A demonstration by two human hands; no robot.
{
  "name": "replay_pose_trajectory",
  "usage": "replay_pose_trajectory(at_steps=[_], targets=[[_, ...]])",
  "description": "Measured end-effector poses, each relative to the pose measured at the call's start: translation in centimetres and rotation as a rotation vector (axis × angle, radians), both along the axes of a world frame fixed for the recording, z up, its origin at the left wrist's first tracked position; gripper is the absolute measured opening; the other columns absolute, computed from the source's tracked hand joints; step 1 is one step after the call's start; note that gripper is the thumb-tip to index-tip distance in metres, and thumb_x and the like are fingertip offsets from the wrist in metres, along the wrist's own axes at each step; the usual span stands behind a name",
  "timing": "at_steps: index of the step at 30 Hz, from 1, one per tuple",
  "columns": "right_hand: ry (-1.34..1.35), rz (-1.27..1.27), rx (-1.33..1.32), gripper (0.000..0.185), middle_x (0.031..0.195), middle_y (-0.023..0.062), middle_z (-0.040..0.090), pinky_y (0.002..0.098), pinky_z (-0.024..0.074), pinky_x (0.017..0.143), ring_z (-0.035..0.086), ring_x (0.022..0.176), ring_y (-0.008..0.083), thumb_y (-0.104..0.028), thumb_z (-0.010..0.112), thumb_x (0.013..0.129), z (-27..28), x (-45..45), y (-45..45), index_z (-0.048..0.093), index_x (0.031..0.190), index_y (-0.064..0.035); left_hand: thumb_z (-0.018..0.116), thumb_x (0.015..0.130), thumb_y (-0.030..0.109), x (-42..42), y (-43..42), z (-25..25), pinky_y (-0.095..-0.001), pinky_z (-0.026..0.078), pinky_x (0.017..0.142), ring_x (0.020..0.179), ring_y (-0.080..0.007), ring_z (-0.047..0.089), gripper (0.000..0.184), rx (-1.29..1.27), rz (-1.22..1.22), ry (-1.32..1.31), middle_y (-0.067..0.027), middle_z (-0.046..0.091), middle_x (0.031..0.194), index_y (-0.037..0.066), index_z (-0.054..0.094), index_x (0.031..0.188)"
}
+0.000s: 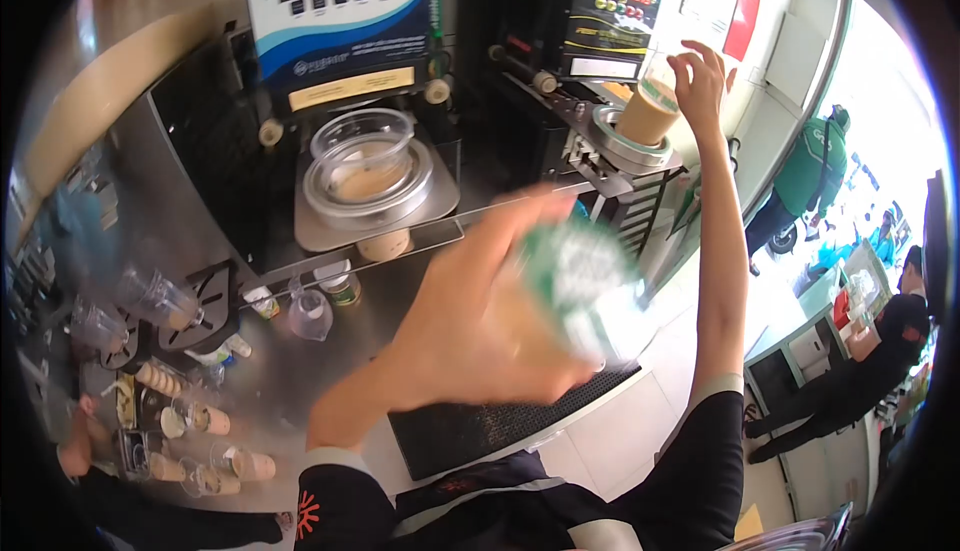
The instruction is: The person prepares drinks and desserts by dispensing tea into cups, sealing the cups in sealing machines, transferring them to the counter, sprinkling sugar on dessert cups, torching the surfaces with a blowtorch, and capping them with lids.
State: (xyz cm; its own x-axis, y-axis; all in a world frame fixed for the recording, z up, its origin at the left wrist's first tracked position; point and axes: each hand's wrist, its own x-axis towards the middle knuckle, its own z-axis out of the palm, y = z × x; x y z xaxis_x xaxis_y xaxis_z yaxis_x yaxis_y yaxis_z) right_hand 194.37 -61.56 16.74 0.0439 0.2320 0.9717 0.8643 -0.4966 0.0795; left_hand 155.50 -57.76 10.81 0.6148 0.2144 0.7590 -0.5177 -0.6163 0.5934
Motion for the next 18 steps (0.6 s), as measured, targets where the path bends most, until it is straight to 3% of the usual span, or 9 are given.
replay_pose_trajectory(at_steps=[2, 6, 8, 10, 12, 14, 15, 16, 18], targets=[[0.026, -0.018, -0.081, 0.013, 0.102, -0.0044, 0.056, 0.0629, 0.0168, 0.093, 0.046, 0.106, 0.018, -0.023, 0.058, 0.077, -1.6, -0.2, 0.1, 0.063, 0.073, -0.0127, 0.079, 0.048, 0.024, -4.6, 0.0, -3.9, -0.0319, 0.04, 0.088, 0.098, -0.0236, 0.054, 0.091, -0.092, -0.006, 0.308, -0.0142, 0.054, 0.106, 0.006, 0.033, 0.125], [0.087, -0.093, -0.287, 0.016, 0.101, -0.0064, 0.055, 0.0631, 0.014, 0.095, 0.042, 0.11, 0.0172, -0.025, 0.056, 0.077, -4.2, -2.8, 0.2, 0.065, 0.077, -0.0122, 0.08, 0.046, 0.025, -7.5, 1.3, -16.6, -0.0343, 0.04, 0.09, 0.105, -0.0287, 0.051, 0.103, -0.307, 0.155, 0.62, -0.0167, 0.049, 0.116, 0.009, 0.025, 0.131], [0.118, -0.103, -0.359, 0.015, 0.099, -0.0057, 0.056, 0.0629, 0.013, 0.096, 0.043, 0.109, 0.0171, -0.025, 0.057, 0.077, -4.8, -4.0, 0.2, 0.065, 0.077, -0.0116, 0.081, 0.045, 0.026, -7.6, 1.0, -22.6, -0.0363, 0.042, 0.088, 0.106, -0.0303, 0.049, 0.106, -0.088, 0.304, 0.614, -0.0168, 0.046, 0.116, 0.013, 0.022, 0.133], [0.158, -0.1, -0.368, 0.015, 0.099, -0.0049, 0.056, 0.0637, 0.0127, 0.095, 0.044, 0.108, 0.0168, -0.024, 0.058, 0.075, -4.9, -4.9, 0.3, 0.065, 0.075, -0.0107, 0.081, 0.045, 0.026, -8.0, 1.1, -26.8, -0.0389, 0.041, 0.089, 0.106, -0.0316, 0.047, 0.109, -0.137, 0.311, 0.8, -0.0161, 0.044, 0.116, 0.015, 0.02, 0.134], [0.243, -0.245, -0.475, 0.014, 0.099, -0.0034, 0.057, 0.0654, 0.0134, 0.094, 0.045, 0.107, 0.0175, -0.023, 0.058, 0.074, -4.1, -6.8, 0.5, 0.065, 0.075, -0.0109, 0.081, 0.046, 0.025, -8.4, 2.1, -31.7, -0.0397, 0.04, 0.089, 0.106, -0.0325, 0.046, 0.11, -0.124, 0.358, 0.698, -0.0163, 0.044, 0.113, 0.016, 0.017, 0.135], [0.35, -0.393, -0.585, 0.014, 0.1, 0.0017, 0.058, 0.0675, 0.0189, 0.091, 0.051, 0.101, 0.0211, -0.021, 0.057, 0.073, -2.7, -8.1, 1.0, 0.064, 0.078, -0.0106, 0.08, 0.047, 0.026, -9.1, 3.4, -32.8, -0.0397, 0.038, 0.092, 0.108, -0.0339, 0.045, 0.109, -0.234, 0.435, 0.608, -0.0188, 0.041, 0.117, 0.017, 0.016, 0.136], [0.347, -0.316, -0.539, 0.015, 0.099, 0.0028, 0.058, 0.0676, 0.0205, 0.09, 0.052, 0.099, 0.0218, -0.02, 0.056, 0.073, -2.1, -8.5, 1.5, 0.063, 0.082, -0.0103, 0.079, 0.049, 0.027, -9.6, 3.8, -32.0, -0.039, 0.037, 0.093, 0.112, -0.0349, 0.041, 0.108, -0.23, 0.322, 0.686, -0.0224, 0.033, 0.125, 0.017, 0.015, 0.136], [0.345, -0.241, -0.498, 0.017, 0.098, 0.004, 0.059, 0.0678, 0.022, 0.088, 0.053, 0.098, 0.0225, -0.019, 0.056, 0.073, -1.7, -8.9, 1.8, 0.062, 0.085, -0.01, 0.078, 0.051, 0.031, -10.1, 3.8, -29.6, -0.0388, 0.036, 0.094, 0.116, -0.0354, 0.037, 0.101, -0.022, 0.357, 0.96, -0.0247, 0.024, 0.132, 0.014, 0.023, 0.134], [0.232, 0.002, -0.4, 0.021, 0.094, 0.0058, 0.059, 0.0601, 0.0305, 0.087, 0.054, 0.095, 0.0244, -0.018, 0.056, 0.073, -0.6, -10.3, 3.8, 0.06, 0.091, -0.0097, 0.074, 0.056, 0.034, -10.6, 5.1, -25.6, -0.0379, 0.036, 0.094, 0.119, -0.034, 0.034, 0.085, 0.209, 0.34, 0.959, -0.022, 0.018, 0.136, 0.013, 0.036, 0.129]])
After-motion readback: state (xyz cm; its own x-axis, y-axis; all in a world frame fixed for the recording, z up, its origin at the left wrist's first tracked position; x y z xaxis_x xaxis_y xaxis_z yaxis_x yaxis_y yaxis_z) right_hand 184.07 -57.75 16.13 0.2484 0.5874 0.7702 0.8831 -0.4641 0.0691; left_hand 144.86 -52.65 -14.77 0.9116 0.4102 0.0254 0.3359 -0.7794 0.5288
